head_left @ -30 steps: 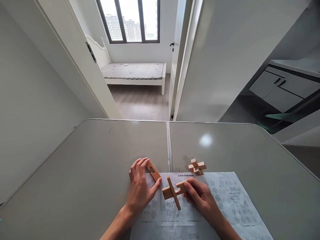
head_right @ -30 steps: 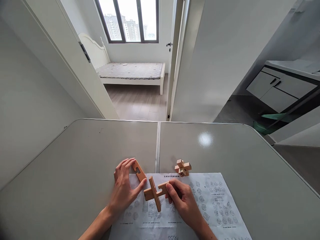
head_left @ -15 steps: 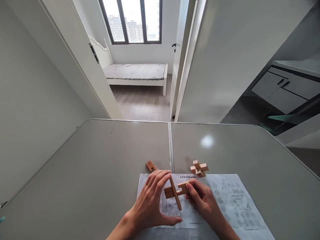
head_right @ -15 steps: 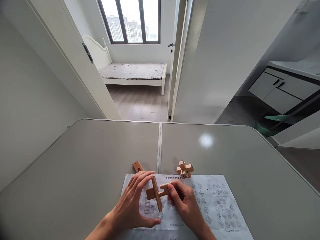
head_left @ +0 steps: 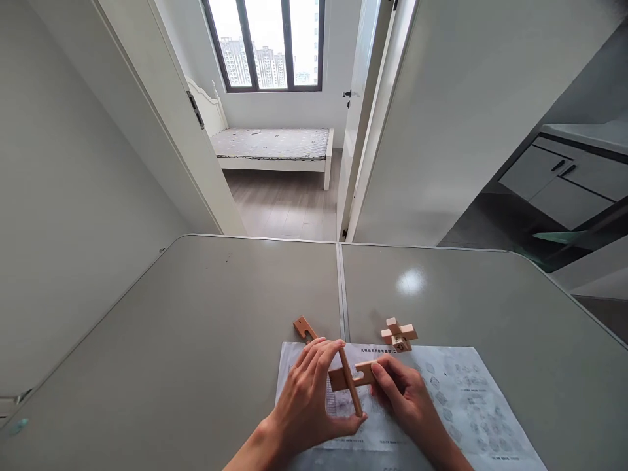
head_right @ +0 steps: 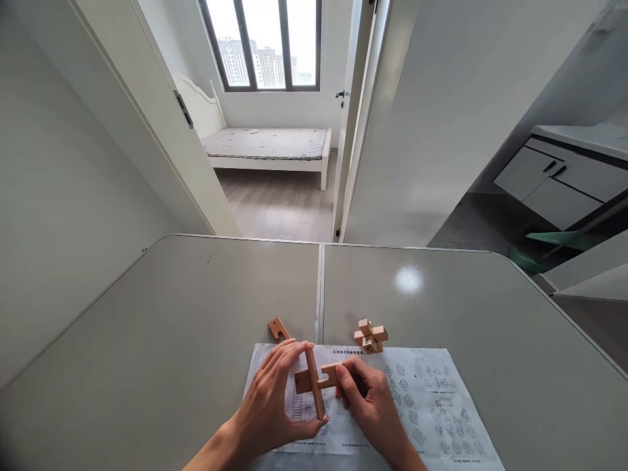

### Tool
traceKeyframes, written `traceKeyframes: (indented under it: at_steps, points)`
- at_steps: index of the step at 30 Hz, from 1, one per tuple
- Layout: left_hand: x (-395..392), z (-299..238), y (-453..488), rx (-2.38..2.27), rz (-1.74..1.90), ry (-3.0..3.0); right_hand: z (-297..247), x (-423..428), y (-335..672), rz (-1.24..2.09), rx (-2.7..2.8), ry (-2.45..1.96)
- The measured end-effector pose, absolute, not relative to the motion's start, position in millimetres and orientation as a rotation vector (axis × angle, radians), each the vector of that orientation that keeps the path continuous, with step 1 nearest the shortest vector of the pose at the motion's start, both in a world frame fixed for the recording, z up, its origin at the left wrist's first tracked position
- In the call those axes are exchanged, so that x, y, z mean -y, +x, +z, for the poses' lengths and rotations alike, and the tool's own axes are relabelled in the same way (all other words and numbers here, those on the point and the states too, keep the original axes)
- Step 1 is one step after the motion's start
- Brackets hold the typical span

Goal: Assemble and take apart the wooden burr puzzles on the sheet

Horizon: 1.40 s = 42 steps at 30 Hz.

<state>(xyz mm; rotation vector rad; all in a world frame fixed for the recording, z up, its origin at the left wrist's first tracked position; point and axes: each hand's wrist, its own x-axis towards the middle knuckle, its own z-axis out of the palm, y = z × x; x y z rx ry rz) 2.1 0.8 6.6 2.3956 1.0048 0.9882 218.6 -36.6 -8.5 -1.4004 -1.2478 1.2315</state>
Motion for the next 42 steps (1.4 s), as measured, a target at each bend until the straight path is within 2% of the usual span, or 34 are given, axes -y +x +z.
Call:
traceKeyframes:
  at_steps: [6, 11, 15, 24, 28, 42]
  points:
    - [-2.1, 15.4, 1.5, -0.970, 1.005, 2.375, -13.9, 39.1, 217.8, 1.186, 1.260, -1.396]
    - [-3.5, 29.2, -7.9, -0.904, 1.043, 2.373, 5.3, 39.6, 230.4, 1.075, 1.247, -1.459]
    - [-7.0, 30.9, -35.4, -1.136, 1.028, 2.360, 25.8, 40.4, 251.3, 0.971, 1.110, -1.557]
    - [-23.4, 7.4, -66.3, -1.471, 0.823, 2.382, 14.0, 30.1, 239.2, 1.274, 0.961, -1.514]
    - [-26.7, 5.8, -61.9, -1.516, 0.795, 2.405, 13.8, 21.6, 226.2, 1.279, 0.910, -1.474]
    - [-17.7, -9.3, -60.5, -1.551, 0.881, 2.341, -3.4, 29.5, 181.1, 0.992, 1.332, -1.723]
